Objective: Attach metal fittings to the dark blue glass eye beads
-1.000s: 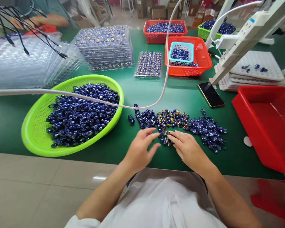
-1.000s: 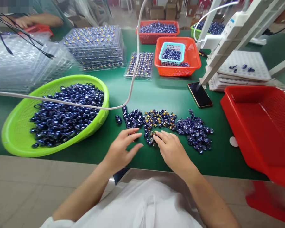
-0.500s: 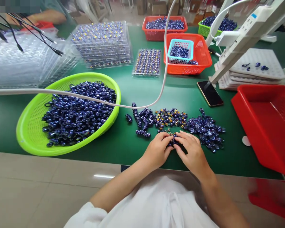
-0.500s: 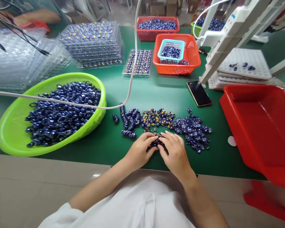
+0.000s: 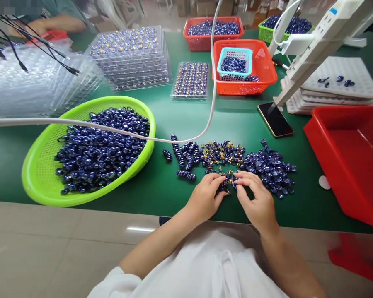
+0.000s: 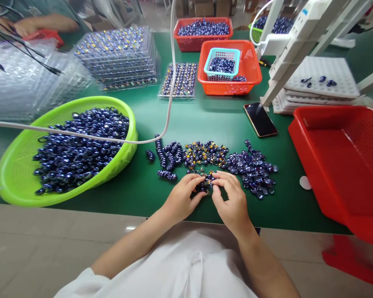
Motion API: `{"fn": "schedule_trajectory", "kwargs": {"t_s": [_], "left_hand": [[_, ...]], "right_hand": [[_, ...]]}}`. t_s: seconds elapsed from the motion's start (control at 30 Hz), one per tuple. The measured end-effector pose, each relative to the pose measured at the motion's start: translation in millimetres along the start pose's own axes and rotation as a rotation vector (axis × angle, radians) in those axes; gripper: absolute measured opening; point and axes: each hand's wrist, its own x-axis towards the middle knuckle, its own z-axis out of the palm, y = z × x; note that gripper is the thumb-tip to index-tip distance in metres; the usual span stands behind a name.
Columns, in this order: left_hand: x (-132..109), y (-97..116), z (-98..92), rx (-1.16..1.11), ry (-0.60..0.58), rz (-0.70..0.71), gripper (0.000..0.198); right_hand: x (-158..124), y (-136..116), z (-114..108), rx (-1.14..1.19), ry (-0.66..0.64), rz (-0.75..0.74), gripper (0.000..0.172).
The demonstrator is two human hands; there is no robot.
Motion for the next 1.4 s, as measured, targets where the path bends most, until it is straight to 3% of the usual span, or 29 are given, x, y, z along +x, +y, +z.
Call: {"fn": "schedule_trajectory", "kwargs": {"t_s": [0.17,0.27,0.4,0.5,0.63,0.8,0.9,1.0,1.27,1.4], "left_hand": [[-0.5,6.2,-8.1,-0.102,0.033,-0.005,0.042],[0.1,12.9,-16.4,-0.304,0.068,0.000,0.041],[2.0,18.1,-24.8,-0.545,0.041,-0.027,0.024],[1.3,18.0,-27.5,-0.664,-0.009,-0.155,0.017],[-1.4,16.6,-29.1,-0.943,-0.112,-0.436,0.022],[-1.0,14.9,-33.7,-1.214,-0.314,-0.636,0.029],[0.0,13.0,-37.6,-1.259,-0.436,-0.682,0.030],[-0.1,11.4,-40.3,-1.246,-0.488,-0.702,0.030],[-5.8,12.3,-38.5,-1.260,-0.436,-0.758,0.030],[-8.2,11.6,-37.3,-1.257,-0.377,-0.779,0.030]], "right_hand": [[-3.8,-0.3,-10.1,0.336,-0.047,0.237,0.010],[-5.6,-1.0,-11.2,0.437,-0.095,0.267,0.010],[-6.9,-3.8,-7.1,0.507,-0.131,0.265,0.010],[-7.4,-5.0,-4.4,0.537,-0.152,0.269,0.010],[-7.4,-8.2,-9.0,0.483,-0.179,0.238,0.013],[-5.9,-18.5,-18.9,0.320,-0.396,-0.012,0.036],[-4.5,-22.1,-17.9,0.328,-0.437,-0.111,0.030],[-4.0,-21.1,-14.9,0.398,-0.427,-0.096,0.025],[-8.6,-18.2,-12.6,0.378,-0.339,-0.022,0.020],[-13.3,-18.1,-9.0,0.223,-0.265,-0.113,0.029]]}}
